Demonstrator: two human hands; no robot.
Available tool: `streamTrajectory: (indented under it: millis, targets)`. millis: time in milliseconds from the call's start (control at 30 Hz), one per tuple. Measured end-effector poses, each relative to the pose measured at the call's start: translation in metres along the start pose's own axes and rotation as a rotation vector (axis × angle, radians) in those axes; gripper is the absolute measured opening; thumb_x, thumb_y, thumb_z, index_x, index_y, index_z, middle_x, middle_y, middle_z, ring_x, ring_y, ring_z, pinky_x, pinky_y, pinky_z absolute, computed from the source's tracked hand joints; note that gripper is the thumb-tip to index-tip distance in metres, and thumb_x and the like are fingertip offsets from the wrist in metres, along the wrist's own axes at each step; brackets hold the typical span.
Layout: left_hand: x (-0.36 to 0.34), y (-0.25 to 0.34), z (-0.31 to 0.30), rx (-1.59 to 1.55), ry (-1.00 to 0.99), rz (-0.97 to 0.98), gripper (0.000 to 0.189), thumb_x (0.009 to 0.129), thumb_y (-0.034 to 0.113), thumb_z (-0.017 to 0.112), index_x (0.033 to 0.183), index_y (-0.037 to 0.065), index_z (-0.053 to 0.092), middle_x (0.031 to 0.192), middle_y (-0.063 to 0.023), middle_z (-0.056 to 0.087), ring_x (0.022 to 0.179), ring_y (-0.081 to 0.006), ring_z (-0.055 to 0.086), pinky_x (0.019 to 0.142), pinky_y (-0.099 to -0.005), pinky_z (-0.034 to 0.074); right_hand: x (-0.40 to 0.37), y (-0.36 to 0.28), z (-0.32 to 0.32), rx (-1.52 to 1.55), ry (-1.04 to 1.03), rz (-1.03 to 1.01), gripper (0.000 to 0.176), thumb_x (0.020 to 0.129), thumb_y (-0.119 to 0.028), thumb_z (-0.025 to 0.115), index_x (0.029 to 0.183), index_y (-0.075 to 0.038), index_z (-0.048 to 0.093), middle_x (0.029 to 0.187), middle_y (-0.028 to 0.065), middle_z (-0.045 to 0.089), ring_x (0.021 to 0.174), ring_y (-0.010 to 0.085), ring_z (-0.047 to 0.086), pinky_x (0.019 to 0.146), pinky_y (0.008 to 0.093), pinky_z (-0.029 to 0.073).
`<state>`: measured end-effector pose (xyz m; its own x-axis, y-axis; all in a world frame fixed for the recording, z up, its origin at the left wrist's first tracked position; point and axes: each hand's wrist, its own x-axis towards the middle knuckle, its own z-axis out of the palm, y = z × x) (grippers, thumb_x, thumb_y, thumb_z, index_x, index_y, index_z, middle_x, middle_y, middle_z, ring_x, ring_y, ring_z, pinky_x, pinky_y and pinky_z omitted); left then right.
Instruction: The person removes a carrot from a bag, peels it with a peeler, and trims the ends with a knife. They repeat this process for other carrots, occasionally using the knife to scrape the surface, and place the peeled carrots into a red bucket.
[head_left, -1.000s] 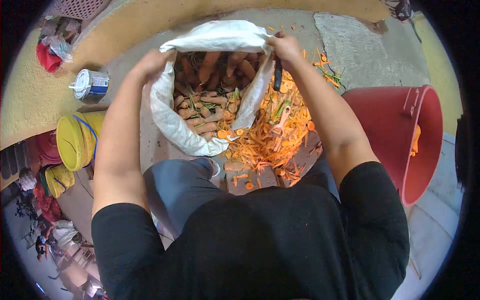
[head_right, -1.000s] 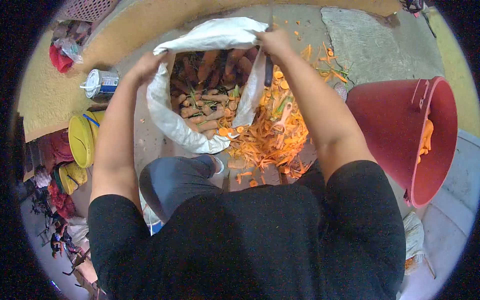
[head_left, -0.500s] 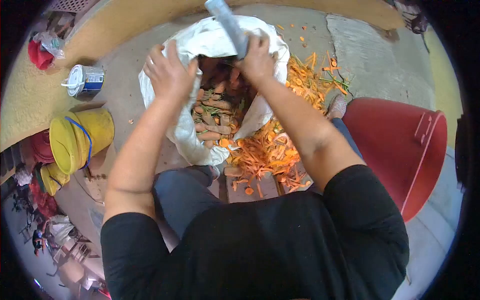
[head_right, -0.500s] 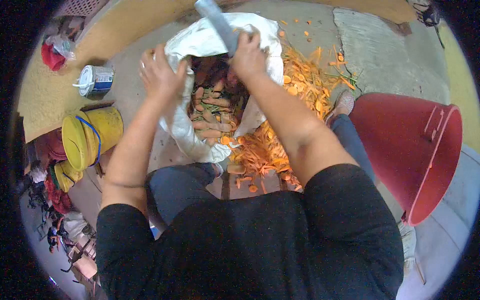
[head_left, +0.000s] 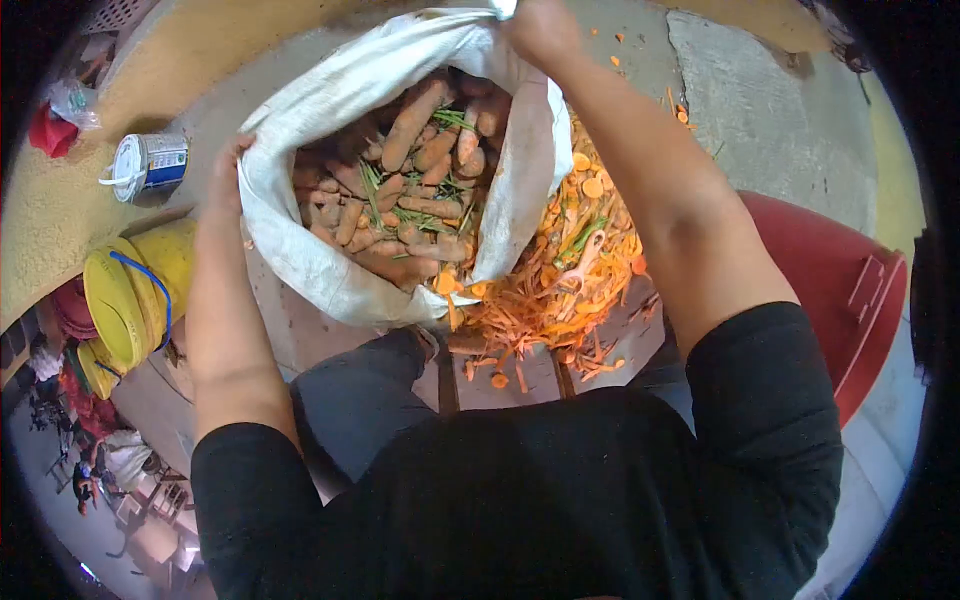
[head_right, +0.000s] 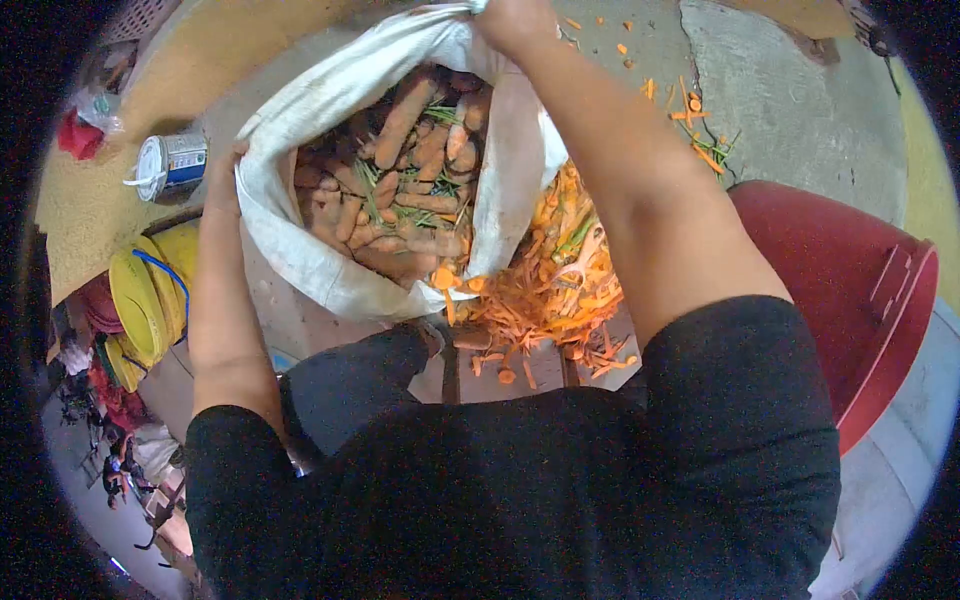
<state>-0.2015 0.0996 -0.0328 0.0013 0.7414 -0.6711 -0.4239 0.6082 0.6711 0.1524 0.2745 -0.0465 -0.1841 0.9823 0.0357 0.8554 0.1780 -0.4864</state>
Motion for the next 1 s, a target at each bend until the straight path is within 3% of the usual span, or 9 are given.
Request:
streamTrajectory:
  millis: [67,233,333,400,533,633,733,867,1000]
  targets:
    - [0.046,-0.008,-0.060,0.382,0.413,0.085,0.043,0.070,0.024,0.048,0.103,-0.004,0.051,0.087,-0.0149,0.058,0.086,-0.0263,0.055,0.078,-0.0336,0.042,-0.009,-0.032,-0.007,-0.060,-0.085,-0.069,0.019,0.079,-0.014,0.037,0.094,-0.003,0.041,0.078,0.0257,0.057,0.073,0.0389,0.056,0.064,0.0476,0.043]
    - [0.050,-0.031,0.034,1.588,1.134,0.583,0.032,0.068,0.020,0.052,0.094,0.001,0.054,0.098,-0.0155,0.054,0.083,-0.0281,0.051,0.073,-0.0400,0.039,-0.015,-0.002,0.007,-0.016,-0.176,-0.001,0.049,0.065,-0.034,0.064,0.100,-0.008,0.042,0.082,0.0229,0.058,0.077,0.0387,0.056,0.069,0.0446,0.044]
    - [0.009,-0.038,0.106,1.763,0.796,1.467,0.043,0.068,0.017,0.052,0.110,0.006,0.050,0.079,-0.0208,0.054,0.075,-0.0310,0.053,0.070,-0.0358,0.041,-0.044,0.048,0.008,0.118,0.103,-0.074,0.058,0.059,-0.037,0.071,0.096,0.002,0.047,0.087,0.0200,0.058,0.082,0.0317,0.057,0.072,0.0382,0.045]
    - [0.009,-0.069,0.133,1.911,0.030,1.286,0.046,0.069,0.015,0.053,0.114,0.008,0.047,0.077,-0.0166,0.052,0.072,-0.0299,0.054,0.069,-0.0365,0.043,-0.082,0.082,0.006,0.161,0.151,0.099,0.058,0.058,-0.035,0.073,0.094,0.005,0.050,0.084,0.0192,0.058,0.076,0.0299,0.058,0.068,0.0367,0.045]
    - [0.042,-0.107,0.165,1.872,0.259,0.767,0.051,0.072,0.023,0.055,0.120,0.011,0.040,0.081,-0.0132,0.052,0.072,-0.0304,0.055,0.068,-0.0406,0.044,-0.175,0.109,0.009,0.198,-0.217,0.719,0.060,0.056,-0.043,0.072,0.087,0.005,0.055,0.083,0.0212,0.059,0.079,0.0313,0.058,0.067,0.0387,0.046]
    - [0.083,-0.111,0.161,1.836,0.558,0.526,0.048,0.075,0.027,0.055,0.120,0.028,0.039,0.092,-0.0155,0.053,0.083,-0.0317,0.055,0.073,-0.0406,0.044,-0.238,0.115,0.032,0.173,-0.144,0.626,0.060,0.055,-0.043,0.072,0.087,0.006,0.055,0.080,0.0225,0.059,0.077,0.0319,0.058,0.069,0.0384,0.045]
    - [0.098,-0.110,0.156,1.799,0.352,0.324,0.052,0.072,0.030,0.059,0.110,-0.001,0.043,0.102,-0.0207,0.050,0.093,-0.0308,0.053,0.079,-0.0406,0.043,-0.265,0.123,0.034,0.283,-0.171,0.641,0.057,0.063,-0.034,0.067,0.097,0.007,0.047,0.087,0.0243,0.055,0.084,0.0363,0.054,0.075,0.0386,0.042]
    - [0.087,-0.102,0.162,1.510,0.253,-0.008,0.051,0.072,0.024,0.059,0.111,-0.005,0.043,0.103,-0.0204,0.052,0.096,-0.0330,0.051,0.078,-0.0395,0.044,-0.286,0.159,0.054,0.065,-0.067,0.855,0.047,0.070,-0.027,0.061,0.096,0.008,0.043,0.095,0.0263,0.051,0.090,0.0377,0.051,0.078,0.0401,0.040]
    - [0.024,-0.104,0.168,0.475,0.026,-0.180,0.041,0.073,0.018,0.060,0.107,-0.001,0.047,0.094,-0.0098,0.056,0.087,-0.0215,0.056,0.065,-0.0344,0.048,-0.288,0.173,0.061,0.077,-0.183,0.914,0.048,0.069,-0.027,0.062,0.096,0.008,0.044,0.094,0.0256,0.053,0.089,0.0364,0.053,0.077,0.0393,0.042]
